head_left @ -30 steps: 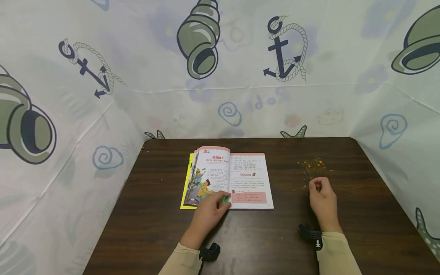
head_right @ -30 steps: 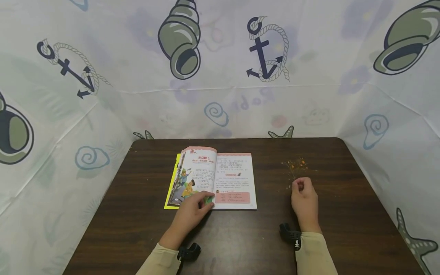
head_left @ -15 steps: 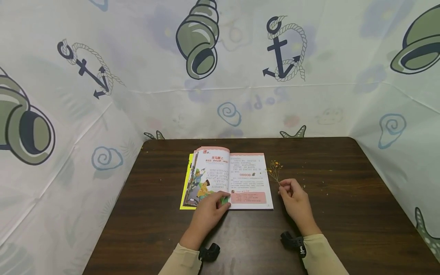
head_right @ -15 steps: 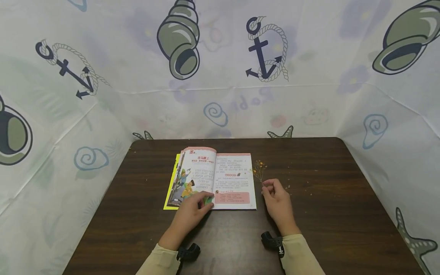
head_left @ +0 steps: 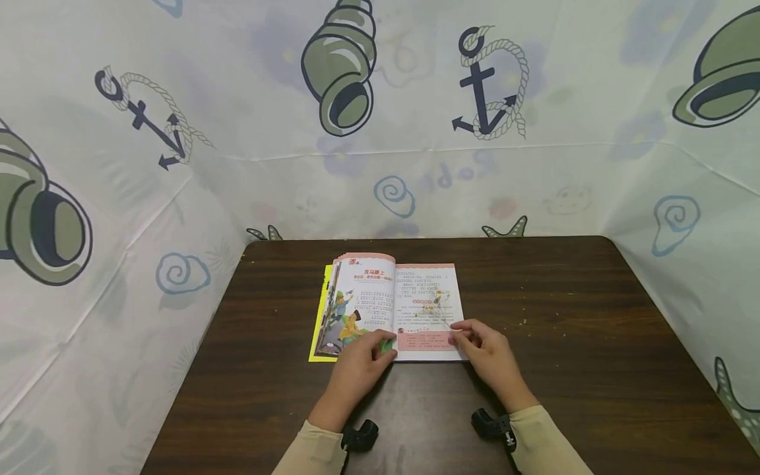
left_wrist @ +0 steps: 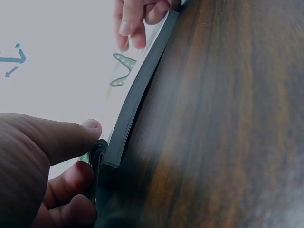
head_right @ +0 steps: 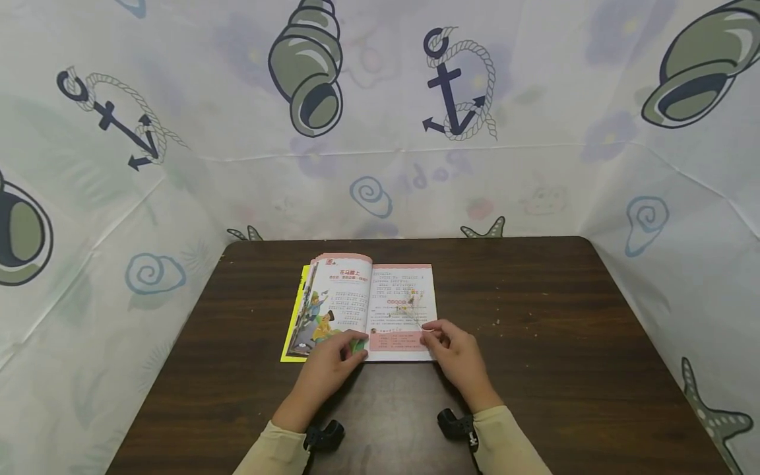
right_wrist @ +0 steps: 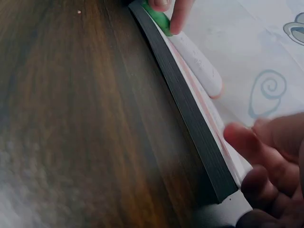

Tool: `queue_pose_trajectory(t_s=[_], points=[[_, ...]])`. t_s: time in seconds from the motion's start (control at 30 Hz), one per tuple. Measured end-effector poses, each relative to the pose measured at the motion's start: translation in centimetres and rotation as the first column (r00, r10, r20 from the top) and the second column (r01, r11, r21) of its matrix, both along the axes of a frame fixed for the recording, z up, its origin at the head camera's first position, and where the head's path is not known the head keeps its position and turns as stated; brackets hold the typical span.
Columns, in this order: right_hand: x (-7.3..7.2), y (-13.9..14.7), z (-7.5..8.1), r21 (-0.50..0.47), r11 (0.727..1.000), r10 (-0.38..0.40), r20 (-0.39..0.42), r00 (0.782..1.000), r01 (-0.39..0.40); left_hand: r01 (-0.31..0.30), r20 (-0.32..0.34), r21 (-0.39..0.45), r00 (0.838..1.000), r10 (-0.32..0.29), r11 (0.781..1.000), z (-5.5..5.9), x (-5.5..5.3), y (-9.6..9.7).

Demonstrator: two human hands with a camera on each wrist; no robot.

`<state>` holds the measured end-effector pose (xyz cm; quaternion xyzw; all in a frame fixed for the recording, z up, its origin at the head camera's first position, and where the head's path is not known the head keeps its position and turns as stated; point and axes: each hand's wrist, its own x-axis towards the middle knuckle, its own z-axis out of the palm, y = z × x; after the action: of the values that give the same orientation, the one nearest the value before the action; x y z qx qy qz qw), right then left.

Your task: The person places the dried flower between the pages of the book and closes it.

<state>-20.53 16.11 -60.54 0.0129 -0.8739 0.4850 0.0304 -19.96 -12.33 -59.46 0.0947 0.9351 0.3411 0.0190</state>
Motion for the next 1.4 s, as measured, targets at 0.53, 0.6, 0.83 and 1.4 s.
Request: queue_pose_trajectory(t_s=[0.53,0.6,0.83,1.4], points=[[-0.2,0.3,-0.5,0.149,0.958,0.274,-0.221,0.936,-0.245,-0.006,0.012,0.000,1.000,0.006,1.000,0.2,0.0,0.0],[-0.2,0.3,-0.7,0.137,0.937,0.343,-0.203,0.917,-0.320,-0.006,0.009,0.000,1.000,0.006,1.000,0.2,0.0,0.0],[0.1,0.1,-0.6,0.111,0.882,0.470,-0.151,0.870,-0.457,0.004,-0.004,0.005,1.000,-0.004,1.000,0.2,0.1,0.0],[0.0,-0.3,-0.9,0.256,0.880,0.437,-0.108,0.893,-0.400,-0.001,0.026,0.001,1.000,0.001,1.000,0.2,-0.1,0.0]])
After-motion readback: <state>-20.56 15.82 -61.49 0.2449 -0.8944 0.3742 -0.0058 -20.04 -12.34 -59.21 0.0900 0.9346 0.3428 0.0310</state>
